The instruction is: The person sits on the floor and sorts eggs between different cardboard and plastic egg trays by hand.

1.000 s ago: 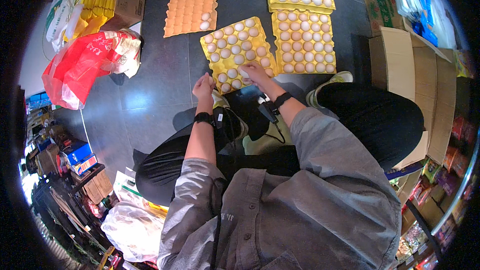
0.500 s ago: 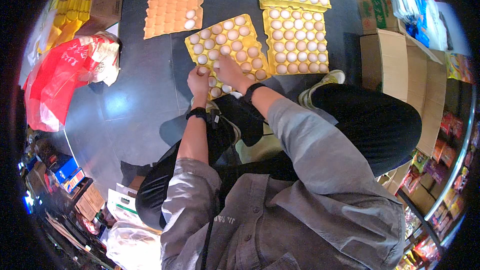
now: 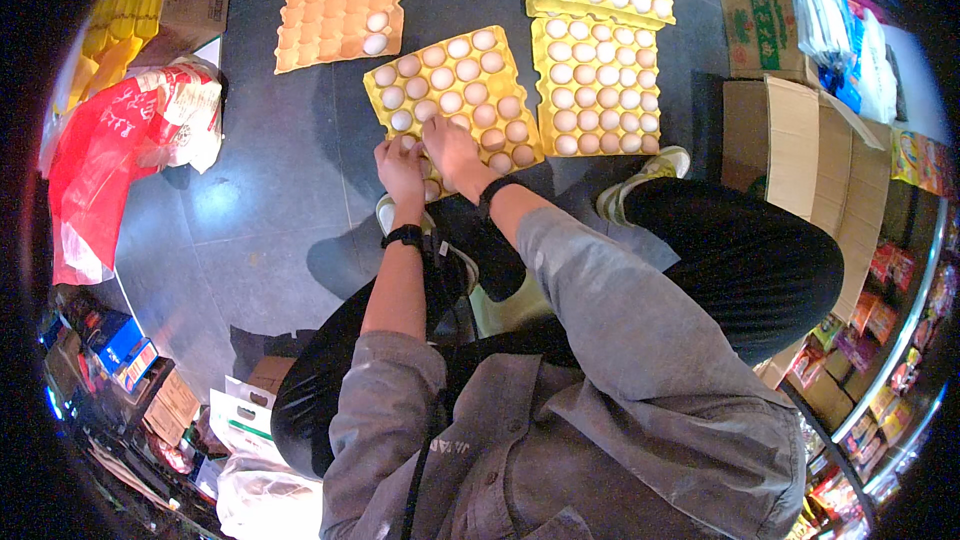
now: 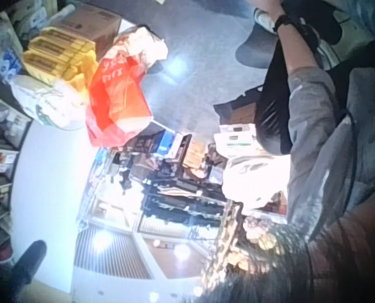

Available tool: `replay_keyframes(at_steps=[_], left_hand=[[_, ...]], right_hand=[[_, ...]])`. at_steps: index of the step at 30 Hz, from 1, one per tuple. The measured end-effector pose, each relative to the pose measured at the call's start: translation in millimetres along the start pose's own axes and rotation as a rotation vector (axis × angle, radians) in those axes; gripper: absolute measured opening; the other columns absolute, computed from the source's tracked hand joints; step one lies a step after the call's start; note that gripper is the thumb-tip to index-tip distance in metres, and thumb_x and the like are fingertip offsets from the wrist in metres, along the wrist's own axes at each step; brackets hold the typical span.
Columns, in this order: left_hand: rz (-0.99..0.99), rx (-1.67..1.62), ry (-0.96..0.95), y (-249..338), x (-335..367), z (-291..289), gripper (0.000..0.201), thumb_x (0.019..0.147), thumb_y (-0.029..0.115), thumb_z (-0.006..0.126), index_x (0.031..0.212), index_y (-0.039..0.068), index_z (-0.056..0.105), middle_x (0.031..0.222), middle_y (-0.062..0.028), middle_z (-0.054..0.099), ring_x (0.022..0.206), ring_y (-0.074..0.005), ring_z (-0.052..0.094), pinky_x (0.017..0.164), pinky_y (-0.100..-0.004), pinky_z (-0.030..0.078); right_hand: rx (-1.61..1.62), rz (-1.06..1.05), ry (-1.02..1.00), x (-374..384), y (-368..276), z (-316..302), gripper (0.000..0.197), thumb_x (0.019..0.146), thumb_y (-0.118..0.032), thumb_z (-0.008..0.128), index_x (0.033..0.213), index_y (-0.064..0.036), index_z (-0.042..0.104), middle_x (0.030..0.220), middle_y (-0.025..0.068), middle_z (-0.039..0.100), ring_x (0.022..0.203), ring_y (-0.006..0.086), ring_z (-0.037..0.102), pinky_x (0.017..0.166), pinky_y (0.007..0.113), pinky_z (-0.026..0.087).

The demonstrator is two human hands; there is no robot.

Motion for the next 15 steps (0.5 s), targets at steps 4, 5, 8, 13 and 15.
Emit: replay_keyframes(at_steps=[4, 5, 8, 13, 15], left_hand=[[-0.001, -0.01, -0.022, -1, -4, 4, 0.031, 0.077, 0.006, 0.07, 0.107, 0.001, 0.066, 0.107, -0.0174, 0.058, 0.096, -0.035, 0.057, 0.082, -0.0419, 0.048], [0.04, 0.004, -0.018, -4, -5, 6, 0.031, 0.077, 0.006, 0.069, 0.107, 0.001, 0.065, 0.108, -0.0174, 0.058, 0.097, -0.0353, 0.056, 0.083, -0.0422, 0.047], [0.078, 0.033, -0.018, -7, -7, 12, 0.03, 0.079, 0.005, 0.067, 0.108, 0.0, 0.065, 0.107, -0.0176, 0.058, 0.099, -0.0358, 0.055, 0.086, -0.0425, 0.046], [0.027, 0.018, -0.078, -2, -3, 5, 0.026, 0.082, 0.01, 0.064, 0.106, 0.0, 0.065, 0.105, -0.0184, 0.059, 0.098, -0.0355, 0.055, 0.086, -0.0429, 0.046], [-0.095, -0.055, -0.12, 5, 0, 2, 0.024, 0.083, 0.014, 0.063, 0.103, 0.0, 0.065, 0.103, -0.0187, 0.06, 0.097, -0.0356, 0.055, 0.085, -0.0433, 0.046]], right_hand=[[-0.017, -0.039, 0.056, -12, -10, -11, 0.025, 0.079, -0.011, 0.062, 0.101, 0.0014, 0.056, 0.1, 0.0217, 0.059, 0.09, 0.0356, 0.063, 0.075, 0.042, 0.053], [-0.023, -0.044, 0.056, -13, -13, -14, 0.025, 0.078, -0.01, 0.062, 0.1, 0.001, 0.057, 0.1, 0.0218, 0.059, 0.09, 0.0353, 0.063, 0.075, 0.042, 0.053], [-0.044, 0.026, 0.016, -8, -16, -15, 0.023, 0.076, -0.009, 0.064, 0.096, 0.0002, 0.059, 0.097, 0.0219, 0.06, 0.089, 0.034, 0.063, 0.075, 0.041, 0.053], [-0.018, 0.113, 0.001, -6, -9, -12, 0.02, 0.079, -0.01, 0.06, 0.096, 0.0009, 0.059, 0.095, 0.0208, 0.06, 0.09, 0.0355, 0.063, 0.075, 0.042, 0.053], [0.121, 0.179, -0.012, -9, -6, -17, 0.022, 0.081, -0.011, 0.058, 0.1, 0.0012, 0.057, 0.097, 0.0206, 0.059, 0.091, 0.0361, 0.063, 0.074, 0.043, 0.053]])
Point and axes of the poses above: each hand's wrist, its own x-axis towards the middle knuckle, its own z-axis out of the palm, y = z × x, the point moved 2 cm from there along x, towards the middle knuckle
